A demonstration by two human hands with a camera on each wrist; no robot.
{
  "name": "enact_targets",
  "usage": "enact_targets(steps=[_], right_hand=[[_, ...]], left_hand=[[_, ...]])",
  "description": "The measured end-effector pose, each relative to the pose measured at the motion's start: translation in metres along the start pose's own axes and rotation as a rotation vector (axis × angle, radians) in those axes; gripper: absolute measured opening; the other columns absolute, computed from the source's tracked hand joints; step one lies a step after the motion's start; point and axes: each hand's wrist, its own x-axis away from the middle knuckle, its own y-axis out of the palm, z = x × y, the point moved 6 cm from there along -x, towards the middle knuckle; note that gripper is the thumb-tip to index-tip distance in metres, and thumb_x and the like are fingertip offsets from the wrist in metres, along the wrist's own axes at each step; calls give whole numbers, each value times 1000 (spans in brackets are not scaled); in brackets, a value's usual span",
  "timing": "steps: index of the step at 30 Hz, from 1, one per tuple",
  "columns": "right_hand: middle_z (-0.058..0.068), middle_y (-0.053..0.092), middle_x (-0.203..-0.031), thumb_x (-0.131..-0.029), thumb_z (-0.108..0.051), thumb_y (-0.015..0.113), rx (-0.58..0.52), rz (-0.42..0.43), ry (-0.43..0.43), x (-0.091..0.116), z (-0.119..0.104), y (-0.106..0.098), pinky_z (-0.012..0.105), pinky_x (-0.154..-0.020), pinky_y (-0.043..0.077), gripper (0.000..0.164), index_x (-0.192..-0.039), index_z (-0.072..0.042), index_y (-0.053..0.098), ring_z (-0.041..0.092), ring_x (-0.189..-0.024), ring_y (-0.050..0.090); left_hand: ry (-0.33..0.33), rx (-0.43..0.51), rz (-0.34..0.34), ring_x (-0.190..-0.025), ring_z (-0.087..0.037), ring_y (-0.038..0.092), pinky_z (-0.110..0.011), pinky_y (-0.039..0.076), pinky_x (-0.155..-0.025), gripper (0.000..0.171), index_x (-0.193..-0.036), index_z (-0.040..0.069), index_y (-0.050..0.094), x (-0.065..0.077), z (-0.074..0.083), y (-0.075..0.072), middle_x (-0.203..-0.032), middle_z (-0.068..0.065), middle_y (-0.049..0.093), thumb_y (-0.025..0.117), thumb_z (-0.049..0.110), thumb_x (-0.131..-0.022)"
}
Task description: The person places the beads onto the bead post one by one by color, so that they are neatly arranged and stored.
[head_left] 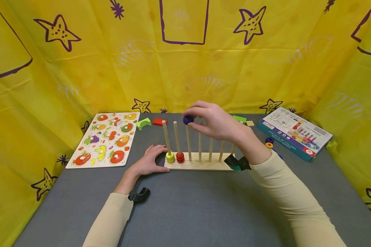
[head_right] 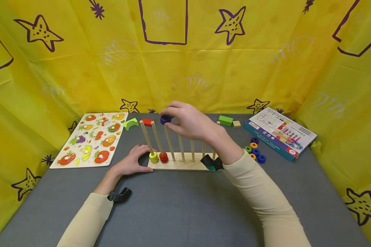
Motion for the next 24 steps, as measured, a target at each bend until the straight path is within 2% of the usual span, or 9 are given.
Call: enact_targets(steps=[5, 8, 17, 24], right_hand=[[9, 65, -118, -93, -12, 74, -3, -62, 58, -1, 5, 6, 35, -84, 56, 33, -125, -3, 69, 23, -100, 64], [9, 65, -119, -93, -12, 75, -6, -56, 57, 1, 4, 4, 37, -85, 56, 34, -125, -3, 69, 22, -102, 65], [7, 66, -113, -88, -7, 79, -19, 100, -96, 18, -12, -16, 34, -79, 55, 34, -121, -2, 70, 19, -96, 63], [7, 65, -117, -84, -5, 82, -62, 109, -121, 45, -18, -16, 31, -78, 56, 40, -122, -5, 70, 17, -98, 61]], left_hand=[[1, -2, 3, -139, -36, 38, -56, 7, -119, 72, -134, 2, 59, 0, 0, 0, -143, -20, 51, 88, 33, -76], [1, -1, 2, -138, -36, 39, -56, 7, -119, 72, -134, 2, 59, 0, 0, 0, -143, -19, 51, 88, 34, -77], [4, -2, 6, -137, -37, 39, -57, 7, -119, 72, -134, 0, 58, 1, 1, -1, -142, -21, 51, 89, 32, -76], [9, -4, 9, -136, -38, 41, -59, 8, -118, 71, -133, 0, 59, 1, 1, 0, -140, -20, 52, 89, 33, -77]])
